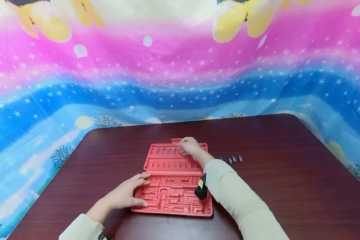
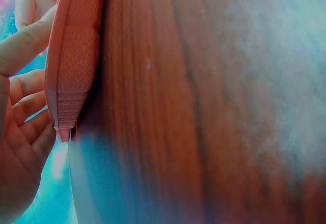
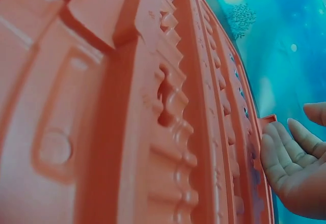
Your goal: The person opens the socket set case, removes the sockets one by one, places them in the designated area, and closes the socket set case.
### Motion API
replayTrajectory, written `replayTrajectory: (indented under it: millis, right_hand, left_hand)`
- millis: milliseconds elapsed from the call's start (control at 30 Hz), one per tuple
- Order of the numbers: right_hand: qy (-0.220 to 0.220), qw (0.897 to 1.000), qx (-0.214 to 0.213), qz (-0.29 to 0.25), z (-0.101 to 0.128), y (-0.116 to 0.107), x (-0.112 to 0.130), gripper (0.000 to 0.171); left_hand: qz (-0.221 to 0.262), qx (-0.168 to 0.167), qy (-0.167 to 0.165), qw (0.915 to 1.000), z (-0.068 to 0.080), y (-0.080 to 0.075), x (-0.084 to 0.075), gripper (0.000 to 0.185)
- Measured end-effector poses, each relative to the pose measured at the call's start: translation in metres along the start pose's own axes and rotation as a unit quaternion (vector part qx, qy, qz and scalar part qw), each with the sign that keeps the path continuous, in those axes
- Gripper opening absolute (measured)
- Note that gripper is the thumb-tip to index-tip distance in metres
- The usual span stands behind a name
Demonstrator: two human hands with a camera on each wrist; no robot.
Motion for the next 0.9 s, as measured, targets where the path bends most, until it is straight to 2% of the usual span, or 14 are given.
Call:
replayTrajectory:
  millis: [167, 467, 700, 900]
  right_hand:
    - [-0.008, 1.0, 0.005, 0.027, -0.006, 0.006, 0.0, 0.02]
    - [0.007, 0.997, 0.016, 0.073, -0.015, 0.016, 0.004, 0.023]
    - [0.01, 0.992, 0.012, 0.128, -0.018, 0.019, 0.007, 0.021]
    - [0.017, 0.991, 0.003, 0.136, -0.018, 0.022, 0.01, 0.019]
  left_hand:
    - [-0.002, 0.0, 0.002, 1.0, 0.0, 0.001, 0.001, 0.061]
    - [-0.007, 0.002, 0.005, 1.0, 0.0, 0.001, 0.001, 0.06]
    - [-0.002, 0.004, 0.009, 1.0, -0.001, 0.002, 0.002, 0.062]
    - [0.001, 0.003, 0.006, 1.0, -0.001, 0.001, 0.003, 0.062]
Point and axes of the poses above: each hand's wrist, its own z-axis away from the middle knuckle, its own y-axis out of the palm, x = y × z, the point moved 3 cm from there along -z, towards the middle knuckle, and after that the axes turned 2 degrees about -x, right-handed, at the moved point
